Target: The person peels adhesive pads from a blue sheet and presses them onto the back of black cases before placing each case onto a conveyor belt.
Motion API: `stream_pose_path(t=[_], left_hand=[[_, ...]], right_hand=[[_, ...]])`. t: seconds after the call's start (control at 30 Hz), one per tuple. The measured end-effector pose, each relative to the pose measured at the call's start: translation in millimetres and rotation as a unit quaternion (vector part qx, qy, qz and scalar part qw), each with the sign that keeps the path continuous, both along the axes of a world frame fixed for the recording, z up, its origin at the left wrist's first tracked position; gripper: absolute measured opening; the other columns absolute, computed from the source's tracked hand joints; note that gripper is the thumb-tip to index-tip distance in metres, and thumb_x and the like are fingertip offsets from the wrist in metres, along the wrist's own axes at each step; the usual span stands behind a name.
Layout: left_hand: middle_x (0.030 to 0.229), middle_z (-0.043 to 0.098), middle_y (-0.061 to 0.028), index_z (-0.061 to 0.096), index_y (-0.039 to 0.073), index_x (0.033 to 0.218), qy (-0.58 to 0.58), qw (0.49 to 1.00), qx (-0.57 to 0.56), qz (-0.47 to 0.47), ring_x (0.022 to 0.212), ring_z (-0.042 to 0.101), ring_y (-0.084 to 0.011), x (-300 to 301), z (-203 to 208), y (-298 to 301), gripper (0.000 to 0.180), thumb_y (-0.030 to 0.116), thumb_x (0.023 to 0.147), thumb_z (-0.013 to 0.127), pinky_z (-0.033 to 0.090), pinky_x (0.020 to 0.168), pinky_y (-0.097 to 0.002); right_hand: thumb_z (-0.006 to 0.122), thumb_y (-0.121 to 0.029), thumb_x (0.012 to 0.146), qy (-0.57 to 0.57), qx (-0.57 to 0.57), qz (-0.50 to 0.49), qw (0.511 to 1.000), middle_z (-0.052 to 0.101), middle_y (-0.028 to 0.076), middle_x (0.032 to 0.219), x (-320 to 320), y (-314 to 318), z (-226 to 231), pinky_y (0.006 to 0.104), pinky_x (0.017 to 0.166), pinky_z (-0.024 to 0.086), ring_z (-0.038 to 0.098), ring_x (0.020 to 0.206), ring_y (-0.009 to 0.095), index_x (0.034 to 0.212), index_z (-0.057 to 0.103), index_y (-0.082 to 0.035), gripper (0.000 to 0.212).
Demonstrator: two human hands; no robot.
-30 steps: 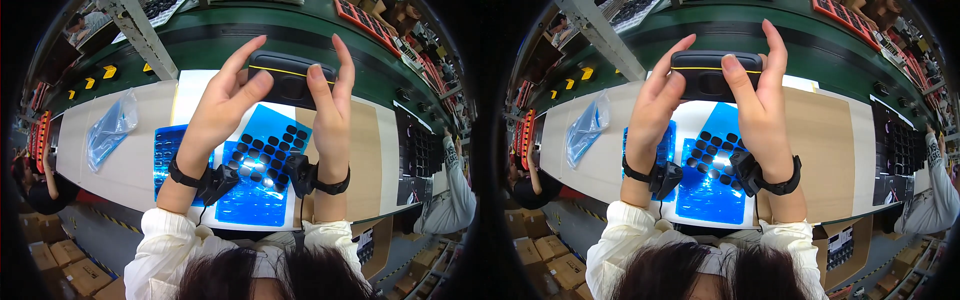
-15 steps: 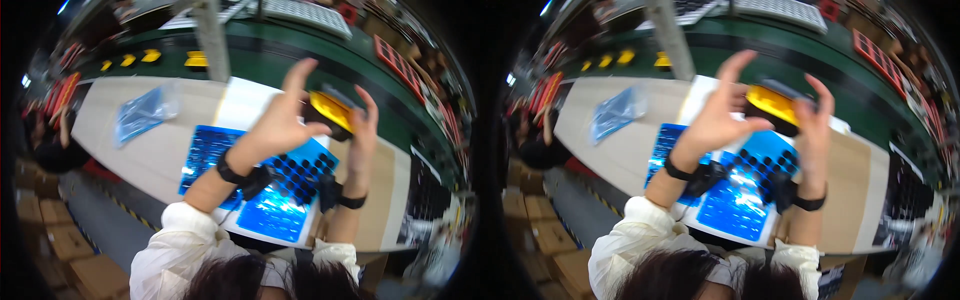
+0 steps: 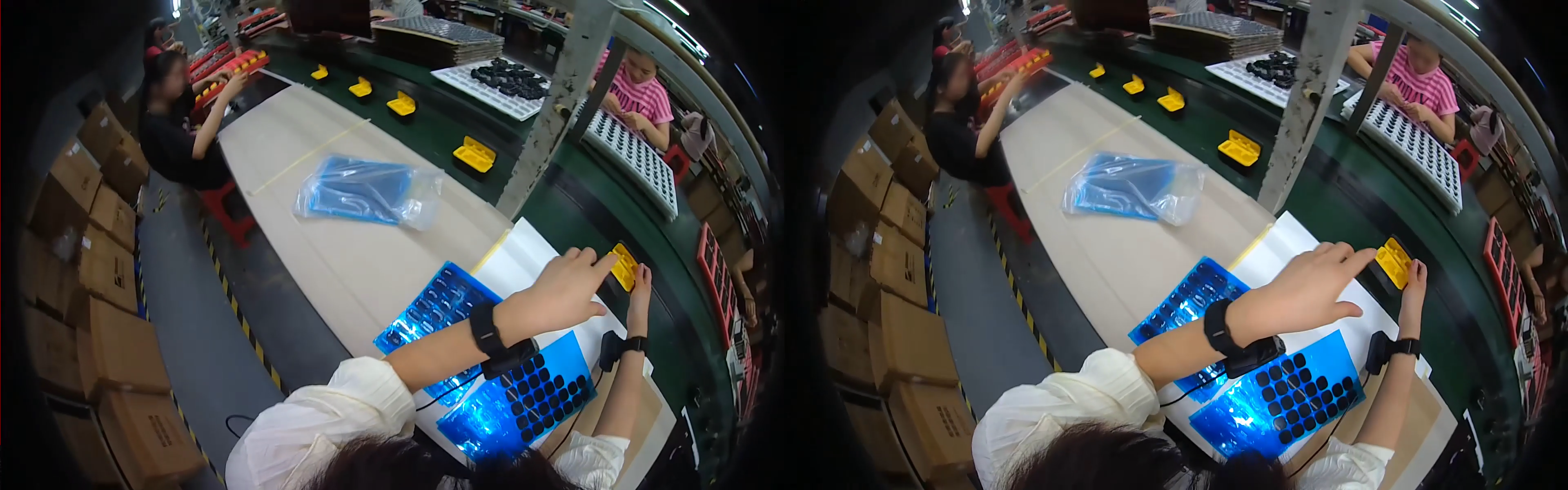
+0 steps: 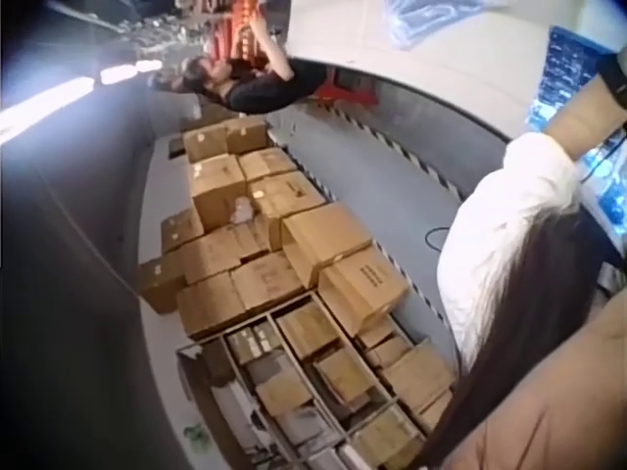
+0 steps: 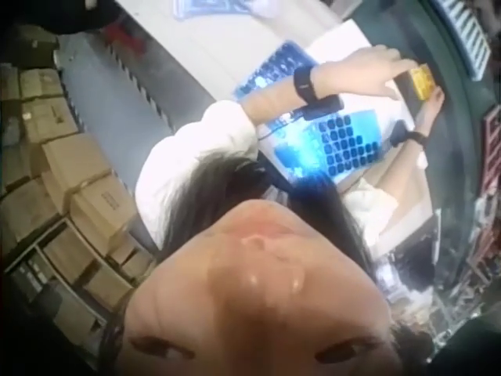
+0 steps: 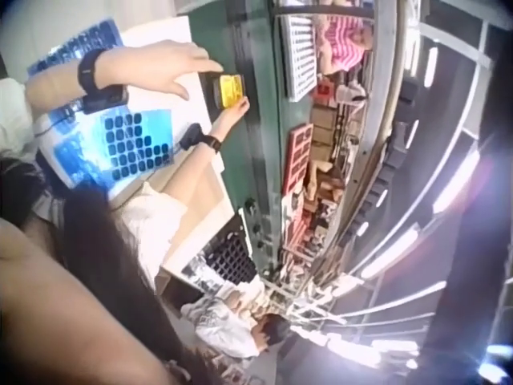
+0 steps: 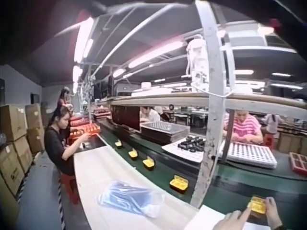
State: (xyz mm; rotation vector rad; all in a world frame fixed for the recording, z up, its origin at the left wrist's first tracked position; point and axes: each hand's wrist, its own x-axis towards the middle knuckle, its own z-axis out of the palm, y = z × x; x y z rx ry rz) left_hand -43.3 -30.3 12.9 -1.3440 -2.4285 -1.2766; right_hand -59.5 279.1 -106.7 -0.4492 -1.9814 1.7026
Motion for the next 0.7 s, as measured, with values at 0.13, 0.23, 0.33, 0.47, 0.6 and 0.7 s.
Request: stream_pose_path(t=[0.13, 0.23, 0.33, 0.47, 0.6, 0.7], left_hand=[[0.106, 0.046, -0.0184, 0.037, 0.001, 0.12, 0.018, 0.998, 0.067, 0.0, 0.1, 0.044, -0.035, -8, 12, -12, 0.063, 0.02, 0.067, 0.067, 0.038, 0.084, -0.0368], [0.114, 0.044, -0.0179, 0.037, 0.002, 0.121, 0.066, 0.993, 0.095, 0.018, 0.107, 0.042, -0.033, -10, 16, -13, 0.065, 0.021, 0.067, 0.068, 0.034, 0.09, -0.0343], [0.124, 0.039, -0.0151, 0.034, 0.002, 0.124, 0.08, 0.986, 0.149, 0.005, 0.116, 0.036, -0.0279, 9, 42, -20, 0.08, 0.033, 0.061, 0.073, 0.03, 0.094, -0.038], [0.133, 0.023, -0.0164, 0.016, 0.005, 0.132, 0.151, 0.936, 0.31, -0.075, 0.122, 0.026, -0.0314, 56, 54, -50, 0.107, 0.057, 0.055, 0.069, 0.021, 0.099, -0.0453], [0.13, 0.031, -0.0124, 0.031, 0.007, 0.124, 0.16, 0.77, 0.601, -0.141, 0.123, 0.026, -0.028, 141, 86, -64, 0.067, 0.041, 0.073, 0.058, 0.023, 0.096, -0.054], [0.127, 0.038, -0.0104, 0.041, 0.008, 0.12, 0.197, 0.649, 0.708, -0.196, 0.123, 0.028, -0.0257, 178, 108, -73, 0.047, 0.031, 0.082, 0.054, 0.024, 0.095, -0.057]], right_hand=[[0.042, -0.024, 0.089, -0.001, 0.114, -0.033, 0.993, 0.052, 0.005, 0.096, -13, 35, -31, 0.0236, 0.08, 0.037, 0.046, 0.09, 0.013, 0.103, 0.049, -0.004, 0.025], [0.047, -0.023, 0.087, -0.072, 0.105, -0.037, 0.991, 0.052, 0.007, 0.102, -7, 42, -36, 0.0238, 0.084, 0.037, 0.047, 0.095, 0.015, 0.111, 0.047, -0.003, 0.031], [0.061, -0.027, 0.077, -0.101, 0.297, -0.133, 0.94, 0.039, 0.019, 0.122, 24, 15, 9, 0.0308, 0.096, 0.029, 0.037, 0.114, 0.027, 0.126, 0.03, -0.001, 0.064], [0.063, -0.036, 0.072, 0.166, 0.331, -0.108, 0.923, 0.01, 0.018, 0.138, 116, -103, 125, 0.0374, 0.103, 0.013, 0.013, 0.128, 0.027, 0.135, 0.01, -0.007, 0.087], [0.058, -0.055, 0.064, 0.383, 0.459, -0.164, 0.785, 0.004, 0.011, 0.14, 244, -198, 214, 0.0503, 0.1, 0.003, 0.005, 0.129, 0.027, 0.135, 0.006, -0.01, 0.099], [0.043, -0.065, 0.063, 0.597, 0.489, -0.293, 0.564, -0.006, -0.005, 0.141, 294, -251, 249, 0.0623, 0.091, -0.012, -0.009, 0.129, 0.018, 0.136, 0.004, -0.014, 0.097]])
